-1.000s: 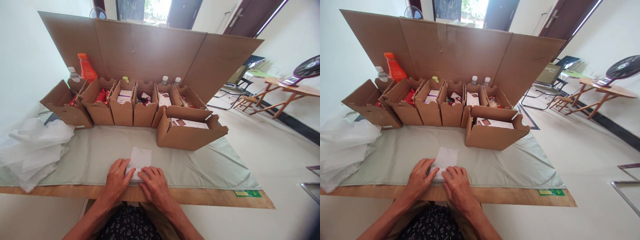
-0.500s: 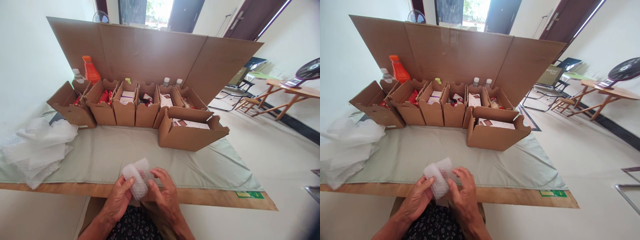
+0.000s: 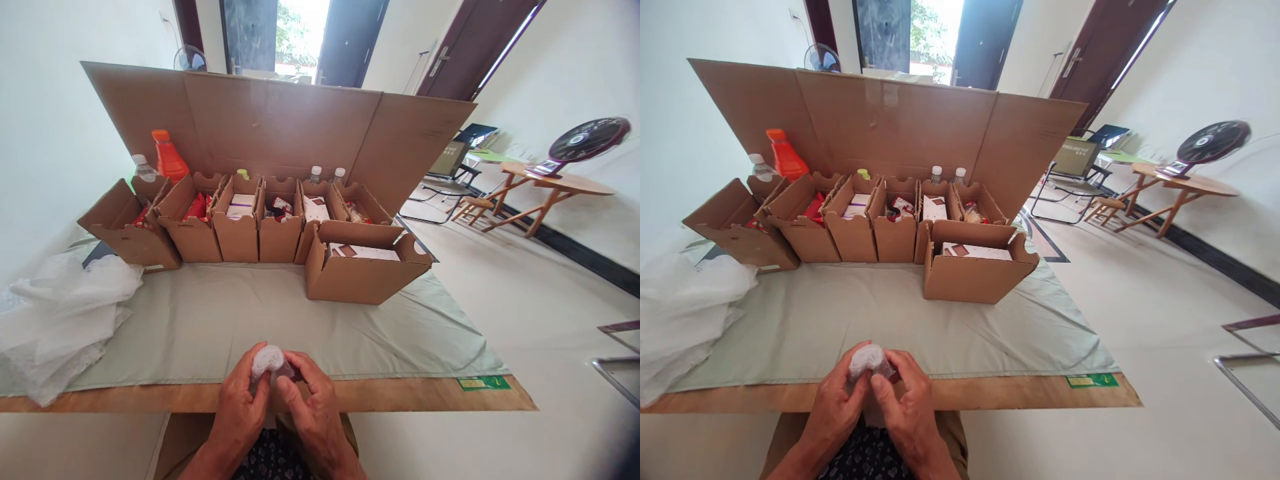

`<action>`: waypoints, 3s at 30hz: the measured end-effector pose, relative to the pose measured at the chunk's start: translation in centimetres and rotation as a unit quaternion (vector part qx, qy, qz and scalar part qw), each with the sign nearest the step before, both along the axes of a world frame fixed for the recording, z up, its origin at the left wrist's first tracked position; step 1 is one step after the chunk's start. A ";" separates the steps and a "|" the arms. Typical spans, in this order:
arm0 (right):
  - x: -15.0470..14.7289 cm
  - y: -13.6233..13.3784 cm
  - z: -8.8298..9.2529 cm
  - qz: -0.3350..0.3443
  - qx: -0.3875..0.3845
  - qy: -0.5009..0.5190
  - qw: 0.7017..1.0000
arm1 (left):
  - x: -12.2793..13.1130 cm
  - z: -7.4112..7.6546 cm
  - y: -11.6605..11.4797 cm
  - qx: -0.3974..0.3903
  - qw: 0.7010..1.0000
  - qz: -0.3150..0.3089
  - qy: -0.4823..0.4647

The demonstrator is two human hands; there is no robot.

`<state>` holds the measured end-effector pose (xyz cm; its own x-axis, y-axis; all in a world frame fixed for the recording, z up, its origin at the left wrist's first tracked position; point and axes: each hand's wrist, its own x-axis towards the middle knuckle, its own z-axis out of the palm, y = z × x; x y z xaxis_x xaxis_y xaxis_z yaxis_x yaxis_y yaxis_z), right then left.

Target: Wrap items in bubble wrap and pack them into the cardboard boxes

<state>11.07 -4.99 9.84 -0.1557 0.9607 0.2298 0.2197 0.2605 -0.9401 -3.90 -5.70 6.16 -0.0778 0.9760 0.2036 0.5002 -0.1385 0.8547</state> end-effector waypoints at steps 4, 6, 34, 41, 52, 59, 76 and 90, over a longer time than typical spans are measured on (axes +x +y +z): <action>0.3 0.1 -0.4 -0.002 -0.033 0.000 0.999 | 1.8 -2.3 0.1 0.152 0.976 0.009 0.156; 1.3 0.8 -0.6 -0.025 -0.078 -0.013 0.997 | 2.6 -3.3 -0.2 0.164 0.972 -0.034 0.164; 19.1 15.2 17.8 -0.186 0.182 -0.210 0.943 | 8.5 10.8 17.0 0.304 0.911 -0.188 0.208; 13.9 20.7 16.2 -0.029 0.151 -0.288 0.945 | 8.5 9.6 17.1 0.276 0.925 -0.116 0.233; 11.1 22.6 16.6 -0.031 0.128 -0.511 0.849 | 9.0 9.5 17.3 0.272 0.934 -0.096 0.211; 8.3 24.0 14.8 0.035 0.106 -0.606 0.787 | 8.9 9.5 17.2 0.287 0.932 -0.109 0.194; 8.9 25.3 14.5 0.253 0.153 -0.679 0.672 | 9.0 8.9 17.2 0.301 0.931 -0.104 0.179; 15.4 20.9 17.2 0.098 0.188 -0.444 0.870 | 8.2 6.9 15.5 0.198 0.979 -0.030 0.039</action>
<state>26.49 15.92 27.05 -0.5851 0.7782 0.2282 0.7329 0.6279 -0.2619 4.26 9.80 13.08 0.0072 0.8218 0.5697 0.5428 -0.4817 0.6880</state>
